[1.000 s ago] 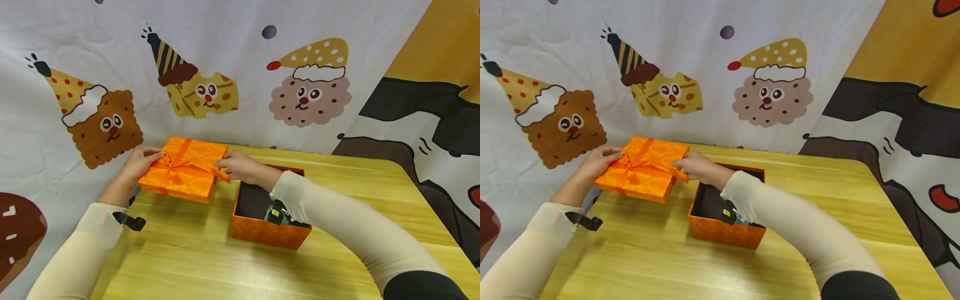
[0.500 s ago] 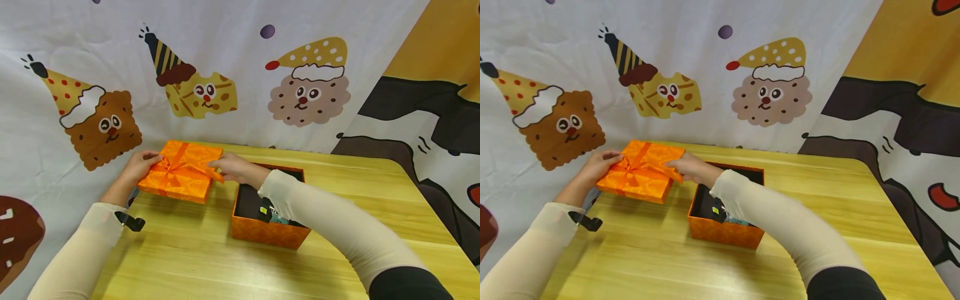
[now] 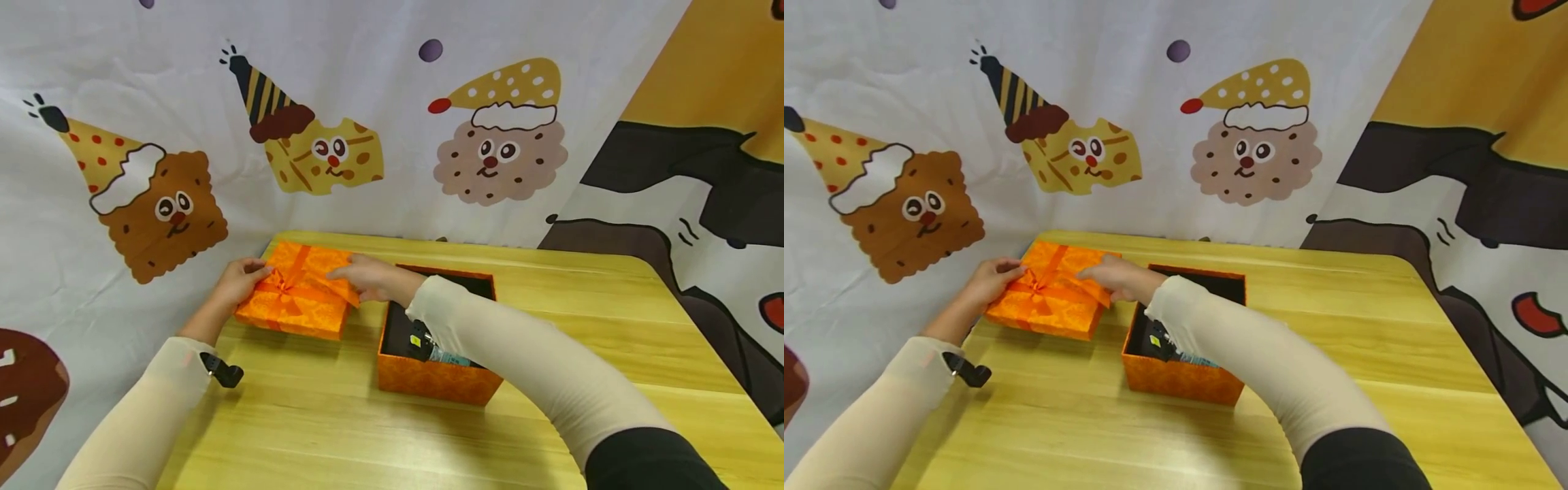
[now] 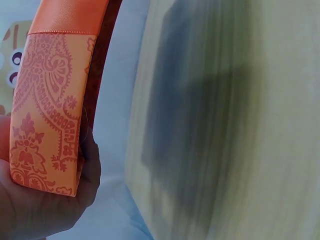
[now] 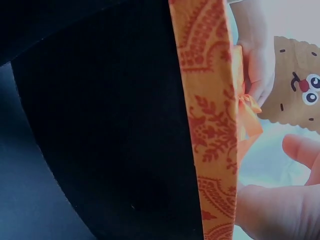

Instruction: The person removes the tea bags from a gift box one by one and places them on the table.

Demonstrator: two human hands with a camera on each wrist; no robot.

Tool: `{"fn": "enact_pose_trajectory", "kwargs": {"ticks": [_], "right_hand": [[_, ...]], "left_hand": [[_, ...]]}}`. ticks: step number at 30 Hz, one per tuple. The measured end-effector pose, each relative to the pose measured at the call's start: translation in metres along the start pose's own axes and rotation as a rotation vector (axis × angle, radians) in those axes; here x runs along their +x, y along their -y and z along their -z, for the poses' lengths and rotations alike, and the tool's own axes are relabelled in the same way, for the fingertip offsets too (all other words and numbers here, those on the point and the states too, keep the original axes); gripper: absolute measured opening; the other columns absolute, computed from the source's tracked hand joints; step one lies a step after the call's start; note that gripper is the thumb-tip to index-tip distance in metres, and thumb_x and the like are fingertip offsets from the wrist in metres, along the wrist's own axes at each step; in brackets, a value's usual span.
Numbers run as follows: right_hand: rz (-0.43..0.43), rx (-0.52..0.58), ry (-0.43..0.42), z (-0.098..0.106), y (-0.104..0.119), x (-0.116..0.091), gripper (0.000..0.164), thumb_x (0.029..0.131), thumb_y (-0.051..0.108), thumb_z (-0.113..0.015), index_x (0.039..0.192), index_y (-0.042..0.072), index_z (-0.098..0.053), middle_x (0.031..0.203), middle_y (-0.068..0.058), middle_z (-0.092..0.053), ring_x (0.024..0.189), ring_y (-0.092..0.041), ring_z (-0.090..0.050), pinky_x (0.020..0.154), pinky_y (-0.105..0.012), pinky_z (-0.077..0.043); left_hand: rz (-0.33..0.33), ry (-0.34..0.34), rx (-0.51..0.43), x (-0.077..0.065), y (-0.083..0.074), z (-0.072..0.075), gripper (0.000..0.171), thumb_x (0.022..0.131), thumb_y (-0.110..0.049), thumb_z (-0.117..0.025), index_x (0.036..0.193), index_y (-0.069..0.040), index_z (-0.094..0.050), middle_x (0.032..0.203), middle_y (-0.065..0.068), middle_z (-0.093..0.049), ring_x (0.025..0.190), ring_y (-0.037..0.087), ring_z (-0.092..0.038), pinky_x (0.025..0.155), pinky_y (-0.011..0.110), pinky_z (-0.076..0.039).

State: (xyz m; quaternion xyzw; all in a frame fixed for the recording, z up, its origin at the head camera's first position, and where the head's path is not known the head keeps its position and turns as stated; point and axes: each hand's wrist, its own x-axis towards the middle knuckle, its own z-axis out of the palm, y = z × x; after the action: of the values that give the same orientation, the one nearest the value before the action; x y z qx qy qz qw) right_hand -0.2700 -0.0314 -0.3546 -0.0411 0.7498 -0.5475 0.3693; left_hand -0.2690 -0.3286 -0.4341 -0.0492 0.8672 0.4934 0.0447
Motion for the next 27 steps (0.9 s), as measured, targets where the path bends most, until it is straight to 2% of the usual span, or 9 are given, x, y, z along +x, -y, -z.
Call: {"fn": "enact_pose_trajectory", "kwargs": {"ticks": [3,7,10,15,18,20,23,25,27], "right_hand": [[-0.012,0.004,0.013,0.0,0.0,0.0,0.088,0.103,0.028,-0.065,0.168,0.015,-0.006,0.172,-0.012,-0.013,0.156,-0.037,-0.021,0.119,-0.057,-0.03],[-0.024,-0.019,0.04,0.001,-0.001,0.001,0.086,0.104,0.027,-0.063,0.168,0.015,-0.006,0.172,-0.011,-0.011,0.157,-0.036,-0.018,0.119,-0.058,-0.029],[-0.04,-0.014,0.075,0.001,-0.003,0.005,0.087,0.104,0.026,-0.063,0.168,0.016,-0.004,0.173,-0.011,-0.009,0.157,-0.037,-0.015,0.12,-0.058,-0.028],[-0.064,0.015,0.126,0.001,-0.009,0.011,0.09,0.103,0.024,-0.065,0.168,0.017,-0.004,0.173,-0.01,-0.006,0.158,-0.039,-0.01,0.121,-0.059,-0.025],[-0.078,0.008,0.146,0.001,-0.011,0.012,0.09,0.102,0.025,-0.066,0.168,0.019,-0.006,0.173,-0.011,-0.006,0.157,-0.041,-0.009,0.121,-0.06,-0.024],[-0.089,-0.003,0.163,0.001,-0.01,0.012,0.089,0.102,0.025,-0.067,0.168,0.02,-0.007,0.173,-0.011,-0.006,0.157,-0.042,-0.01,0.12,-0.06,-0.025],[-0.097,-0.025,0.199,0.0,-0.009,0.012,0.089,0.102,0.026,-0.067,0.168,0.021,-0.008,0.173,-0.01,-0.006,0.156,-0.044,-0.012,0.119,-0.06,-0.027],[-0.094,-0.048,0.227,0.001,-0.009,0.012,0.088,0.102,0.027,-0.066,0.168,0.021,-0.008,0.173,-0.01,-0.007,0.156,-0.044,-0.014,0.119,-0.06,-0.029],[-0.089,-0.064,0.24,0.001,-0.009,0.012,0.088,0.102,0.028,-0.067,0.168,0.02,-0.009,0.173,-0.009,-0.01,0.156,-0.043,-0.017,0.118,-0.06,-0.03]], "left_hand": [[0.002,-0.005,-0.009,0.0,0.001,-0.003,0.057,0.109,-0.027,-0.053,0.148,0.013,-0.043,0.144,0.03,-0.048,0.112,0.024,-0.054,0.08,0.02,-0.045],[0.005,0.0,-0.027,0.002,0.005,-0.008,0.055,0.11,-0.027,-0.052,0.148,0.011,-0.044,0.141,0.029,-0.05,0.084,0.011,-0.053,0.07,0.022,-0.045],[-0.002,-0.003,-0.022,0.005,0.011,-0.013,0.052,0.109,-0.025,-0.053,0.147,0.011,-0.046,0.138,0.028,-0.052,0.079,0.007,-0.051,0.068,0.022,-0.046],[0.0,-0.017,0.002,0.005,0.021,-0.02,0.05,0.109,-0.022,-0.054,0.144,0.014,-0.048,0.138,0.03,-0.053,0.109,0.026,-0.057,0.082,0.024,-0.047],[0.013,-0.009,0.011,0.005,0.027,-0.022,0.051,0.109,-0.023,-0.053,0.144,0.013,-0.048,0.139,0.031,-0.052,0.115,0.032,-0.056,0.084,0.028,-0.046],[0.017,-0.007,0.019,0.005,0.03,-0.024,0.052,0.109,-0.024,-0.053,0.145,0.013,-0.048,0.139,0.03,-0.052,0.107,0.025,-0.058,0.082,0.027,-0.046],[0.037,0.001,-0.02,0.007,0.033,-0.026,0.051,0.109,-0.024,-0.054,0.146,0.011,-0.047,0.136,0.028,-0.053,0.078,0.012,-0.055,0.066,0.026,-0.047],[0.041,0.002,-0.044,0.008,0.034,-0.029,0.051,0.109,-0.023,-0.054,0.146,0.012,-0.046,0.135,0.028,-0.053,0.071,0.005,-0.05,0.062,0.024,-0.046],[0.044,0.003,-0.06,0.011,0.034,-0.032,0.051,0.109,-0.021,-0.054,0.147,0.012,-0.044,0.136,0.028,-0.051,0.069,0.007,-0.049,0.06,0.025,-0.046]]}}
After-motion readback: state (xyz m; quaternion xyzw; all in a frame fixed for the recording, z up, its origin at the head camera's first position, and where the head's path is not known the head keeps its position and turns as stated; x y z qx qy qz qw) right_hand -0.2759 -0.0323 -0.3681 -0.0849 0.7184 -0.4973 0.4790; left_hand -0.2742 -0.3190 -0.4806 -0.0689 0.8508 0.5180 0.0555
